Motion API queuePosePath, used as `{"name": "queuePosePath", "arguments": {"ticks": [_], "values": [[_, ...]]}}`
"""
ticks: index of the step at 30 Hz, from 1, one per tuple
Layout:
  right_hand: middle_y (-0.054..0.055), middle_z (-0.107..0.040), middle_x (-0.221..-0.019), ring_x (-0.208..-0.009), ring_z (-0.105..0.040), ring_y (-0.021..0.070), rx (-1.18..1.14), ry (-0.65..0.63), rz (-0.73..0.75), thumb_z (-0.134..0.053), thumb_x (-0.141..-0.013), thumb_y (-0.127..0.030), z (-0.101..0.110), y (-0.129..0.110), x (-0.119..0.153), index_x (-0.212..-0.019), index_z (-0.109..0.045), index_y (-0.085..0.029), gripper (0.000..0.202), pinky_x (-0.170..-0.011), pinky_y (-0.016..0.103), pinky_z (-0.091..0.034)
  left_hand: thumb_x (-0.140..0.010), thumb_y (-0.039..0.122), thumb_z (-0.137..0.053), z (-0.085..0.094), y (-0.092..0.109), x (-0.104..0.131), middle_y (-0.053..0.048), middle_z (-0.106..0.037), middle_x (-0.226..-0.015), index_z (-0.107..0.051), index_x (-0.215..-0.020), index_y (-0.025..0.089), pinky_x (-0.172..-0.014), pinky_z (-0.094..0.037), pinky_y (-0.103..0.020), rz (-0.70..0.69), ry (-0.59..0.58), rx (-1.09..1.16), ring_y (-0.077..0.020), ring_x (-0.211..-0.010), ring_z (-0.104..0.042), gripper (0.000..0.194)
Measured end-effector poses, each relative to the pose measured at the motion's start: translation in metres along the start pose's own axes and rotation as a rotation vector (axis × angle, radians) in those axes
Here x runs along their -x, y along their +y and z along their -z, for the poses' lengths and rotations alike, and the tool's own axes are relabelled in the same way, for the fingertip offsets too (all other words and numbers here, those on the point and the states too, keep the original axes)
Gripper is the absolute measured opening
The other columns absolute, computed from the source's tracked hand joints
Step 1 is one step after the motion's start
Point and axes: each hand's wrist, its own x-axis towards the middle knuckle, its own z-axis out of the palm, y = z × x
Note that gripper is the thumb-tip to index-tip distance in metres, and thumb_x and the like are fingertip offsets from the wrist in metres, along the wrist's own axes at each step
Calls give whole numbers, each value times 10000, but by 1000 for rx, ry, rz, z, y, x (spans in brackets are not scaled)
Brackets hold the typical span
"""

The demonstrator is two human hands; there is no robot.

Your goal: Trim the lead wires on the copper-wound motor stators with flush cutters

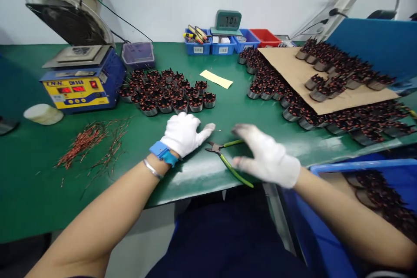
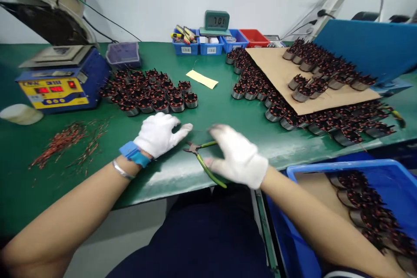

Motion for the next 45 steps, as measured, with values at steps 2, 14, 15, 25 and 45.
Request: {"name": "queuePosePath", "arguments": {"ticks": [2, 14, 15, 25, 45], "values": [[151, -552, -1268, -1117, -557, 330, 21, -127, -6, -647, -706, -605, -5, -33, 6, -1348, -465, -155, 805, -916, 433, -463, -924, 602, -283, 9, -4, 8, -125, -665, -781, -682, -756, 155, -647, -416, -382, 121, 11, -49, -295, -812, -607, 622], [-12, -675, -839, -679, -630, 173, -260, -160, -546, -604, -701, -331, 13, -24, 15, -1241, -543, -321, 543, -560, 260, -430, -832, 660, -480, -2, 39, 21, -207, -286, -1540, -345, -1436, 51, -1168, -224, -483, -258, 127, 312, -337, -1432, -246, 868], [-18, -658, -800, -660, -614, 162, -271, -103, -613, -604, -705, -337, 15, -15, 14, -1229, -550, -311, 528, -560, 257, -430, -794, 720, -475, -4, 48, 21, -194, -267, -1552, -347, -1441, 68, -1179, -177, -510, -308, 62, 296, -353, -1443, -207, 927], [21, -653, -838, -737, -623, 218, -56, -180, -714, -583, -734, -437, -10, 29, 2, -1285, -527, -288, 573, -660, 328, -441, -767, 822, -325, -6, 31, 42, -218, -282, -1537, -326, -1443, 61, -1132, -219, -521, 113, -116, 75, -357, -1414, -254, 1018], [98, -677, -984, -832, -649, 320, 69, -229, -690, -532, -768, -511, -10, 30, -7, -1319, -513, -305, 589, -654, 423, -471, -785, 403, -621, 2, -83, 35, -128, -440, -1438, -620, -875, 174, -1068, -372, -510, 415, 337, 48, -363, -1336, -382, 246]]}}
